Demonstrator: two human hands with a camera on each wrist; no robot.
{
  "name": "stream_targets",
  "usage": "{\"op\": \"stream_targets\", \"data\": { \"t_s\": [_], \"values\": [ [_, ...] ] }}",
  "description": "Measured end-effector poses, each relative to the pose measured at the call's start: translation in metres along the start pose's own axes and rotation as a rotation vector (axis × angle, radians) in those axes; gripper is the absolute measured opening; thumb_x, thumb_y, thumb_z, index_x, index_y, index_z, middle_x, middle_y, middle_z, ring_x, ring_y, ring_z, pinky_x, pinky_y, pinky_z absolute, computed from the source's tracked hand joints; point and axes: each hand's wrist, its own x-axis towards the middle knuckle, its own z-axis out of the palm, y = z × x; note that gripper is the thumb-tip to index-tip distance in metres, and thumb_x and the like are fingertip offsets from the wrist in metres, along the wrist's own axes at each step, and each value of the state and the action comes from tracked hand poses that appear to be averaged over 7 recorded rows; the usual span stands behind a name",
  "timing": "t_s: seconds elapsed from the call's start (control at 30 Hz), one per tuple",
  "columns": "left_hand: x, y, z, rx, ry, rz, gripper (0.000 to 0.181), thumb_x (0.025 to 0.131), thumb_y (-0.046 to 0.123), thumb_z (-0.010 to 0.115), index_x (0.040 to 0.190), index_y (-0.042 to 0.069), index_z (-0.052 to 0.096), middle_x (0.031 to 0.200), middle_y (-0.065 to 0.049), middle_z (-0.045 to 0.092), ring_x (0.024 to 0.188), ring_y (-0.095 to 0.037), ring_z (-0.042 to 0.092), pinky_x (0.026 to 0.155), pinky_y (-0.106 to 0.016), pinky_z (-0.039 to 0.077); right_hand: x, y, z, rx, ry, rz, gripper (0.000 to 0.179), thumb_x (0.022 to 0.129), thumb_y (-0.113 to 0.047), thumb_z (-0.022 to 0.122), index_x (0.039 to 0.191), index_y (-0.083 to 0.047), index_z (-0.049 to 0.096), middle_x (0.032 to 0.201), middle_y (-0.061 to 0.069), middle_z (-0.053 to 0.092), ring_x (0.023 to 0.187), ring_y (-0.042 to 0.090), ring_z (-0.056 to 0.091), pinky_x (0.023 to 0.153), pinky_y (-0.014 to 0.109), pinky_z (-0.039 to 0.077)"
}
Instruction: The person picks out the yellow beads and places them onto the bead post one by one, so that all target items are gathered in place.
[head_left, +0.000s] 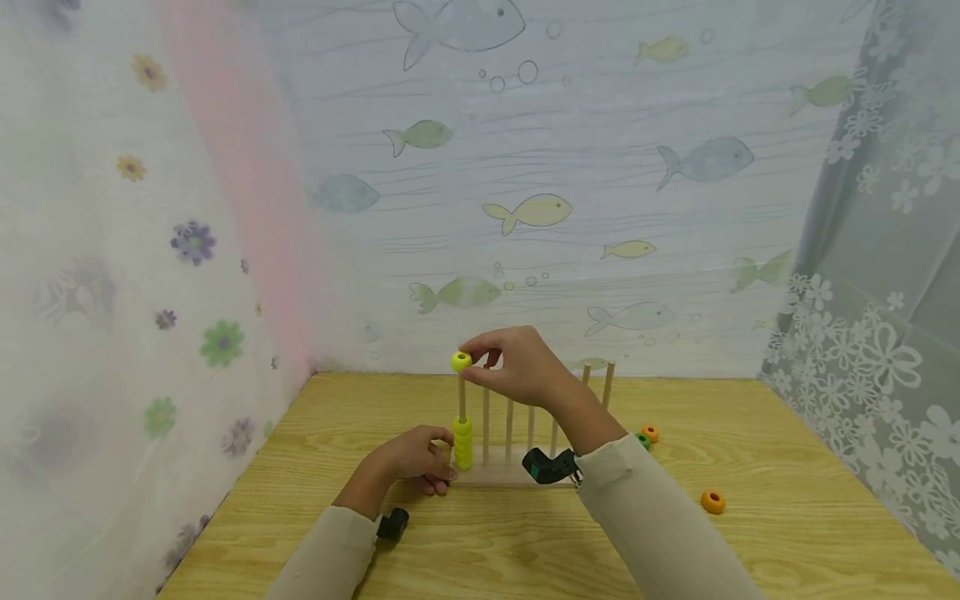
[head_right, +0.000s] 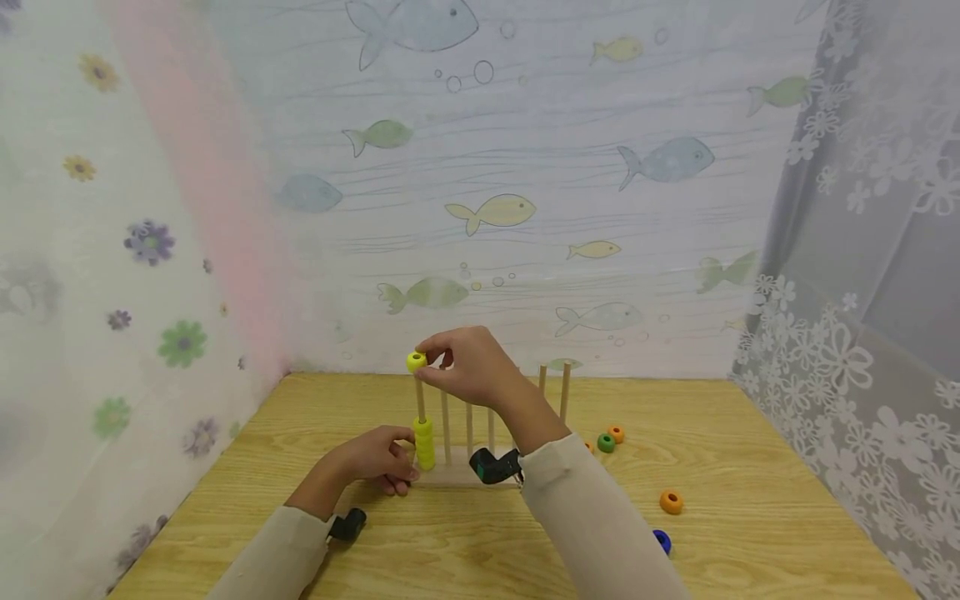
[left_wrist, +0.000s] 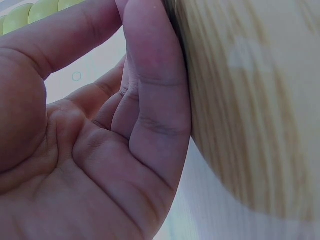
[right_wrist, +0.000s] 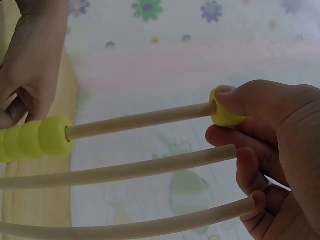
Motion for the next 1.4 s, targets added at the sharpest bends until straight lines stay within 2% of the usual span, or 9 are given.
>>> {"op": "stream_targets", "data": {
  "t_s": [0.53, 1.4],
  "values": [
    [-0.0019, 0.0001, 0.0007, -0.003, 0.004, -0.003, 0.046, 0.092, 0.008, 0.078, 0.132, 0.006, 0.057, 0.088, -0.013, 0.075, 0.066, -0.018, 0.072, 0.064, -0.036, 0.063, -0.0009, -0.0001, -0.0007, -0.031, -0.003, -0.004, 0.028, 0.093, -0.028, 0.08, 0.119, -0.018, 0.078, 0.112, -0.005, 0.077, 0.084, 0.005, 0.064, 0.064, 0.024, 0.054],
    [0.0001, -0.0009, 0.0, 0.012, 0.01, -0.011, 0.044, 0.092, 0.011, 0.079, 0.131, 0.008, 0.058, 0.087, -0.013, 0.075, 0.067, -0.018, 0.073, 0.065, -0.036, 0.063, -0.003, 0.002, -0.0003, -0.025, 0.0, -0.015, 0.026, 0.093, -0.025, 0.08, 0.118, -0.017, 0.079, 0.112, -0.005, 0.077, 0.086, 0.005, 0.064, 0.071, 0.025, 0.055]
  ]
}}
